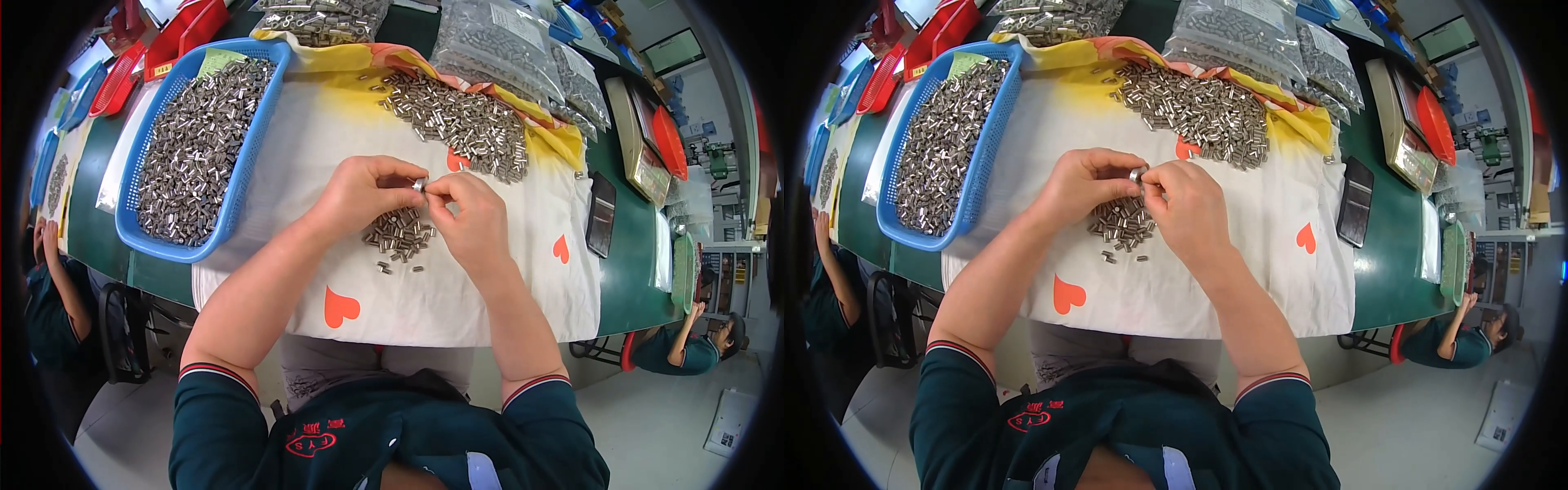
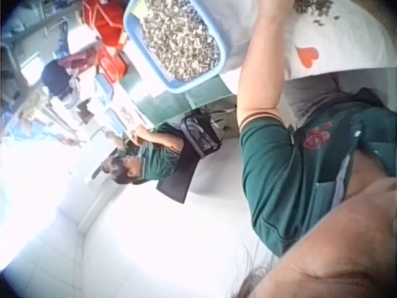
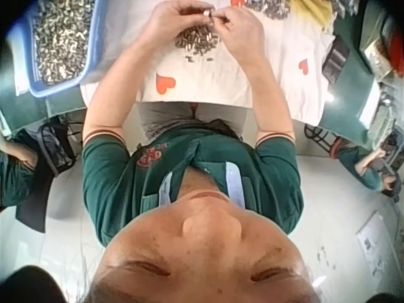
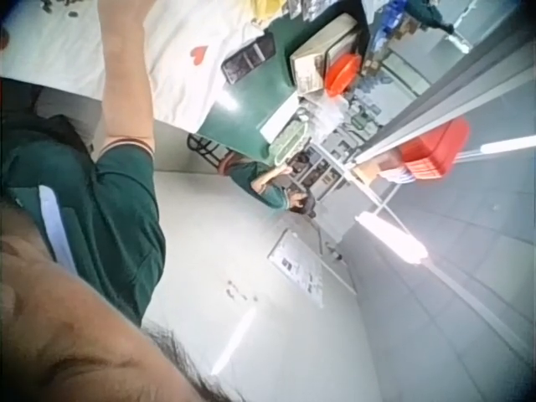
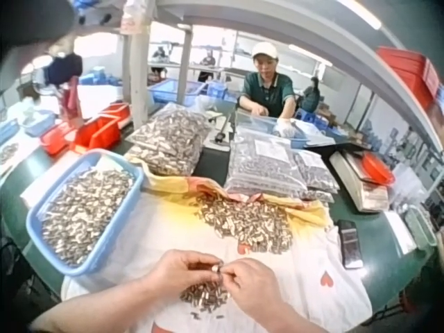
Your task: Sort and inspect small metal components at a manufacturing workbench.
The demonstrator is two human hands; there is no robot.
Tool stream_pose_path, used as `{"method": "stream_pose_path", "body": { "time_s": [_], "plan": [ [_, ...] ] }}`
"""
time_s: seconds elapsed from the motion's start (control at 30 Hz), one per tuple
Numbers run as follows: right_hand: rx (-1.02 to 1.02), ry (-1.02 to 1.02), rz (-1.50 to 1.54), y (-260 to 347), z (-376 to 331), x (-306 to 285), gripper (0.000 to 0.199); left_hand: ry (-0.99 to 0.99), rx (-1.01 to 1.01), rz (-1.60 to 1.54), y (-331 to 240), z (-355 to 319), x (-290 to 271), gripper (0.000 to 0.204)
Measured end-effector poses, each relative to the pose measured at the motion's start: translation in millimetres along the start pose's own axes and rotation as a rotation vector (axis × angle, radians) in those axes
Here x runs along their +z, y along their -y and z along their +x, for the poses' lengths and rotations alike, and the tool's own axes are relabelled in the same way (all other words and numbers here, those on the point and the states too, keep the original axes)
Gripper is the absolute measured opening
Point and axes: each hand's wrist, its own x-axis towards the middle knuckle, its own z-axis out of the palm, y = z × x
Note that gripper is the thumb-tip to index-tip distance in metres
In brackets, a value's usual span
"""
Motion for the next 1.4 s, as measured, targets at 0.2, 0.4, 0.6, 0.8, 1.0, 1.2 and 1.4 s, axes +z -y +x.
{"method": "stream_pose_path", "body": {
  "time_s": [0.2,0.4,0.6,0.8,1.0,1.2,1.4],
  "plan": [
    [0.017,0.003,-0.018,0,0,-1,0.007,0.008,-0.05,0.128,-12,-1,2,0.029],
    [0.251,0.12,0.31,-5,3,-15,0.007,0.041,-0.028,-0.033,-10,-1,-1,0.03],
    [0.455,0.195,0.481,-17,6,-21,0.011,0.057,-0.04,-0.031,-9,-2,4,0.03],
    [0.353,-0.117,0.024,-44,14,-18,0.007,0.134,-0.125,0.074,-12,-1,5,0.03],
    [0.119,-0.036,-0.439,-44,14,-3,0.007,0.099,-0.08,0.043,-10,-1,2,0.028],
    [0.404,0.121,0.401,-10,5,-20,0.005,0.06,-0.079,-0.074,-12,0,1,0.03],
    [0.218,0.113,0.312,-4,2,-14,0.007,0.075,-0.042,-0.11,-9,0,0,0.03]
  ]
}}
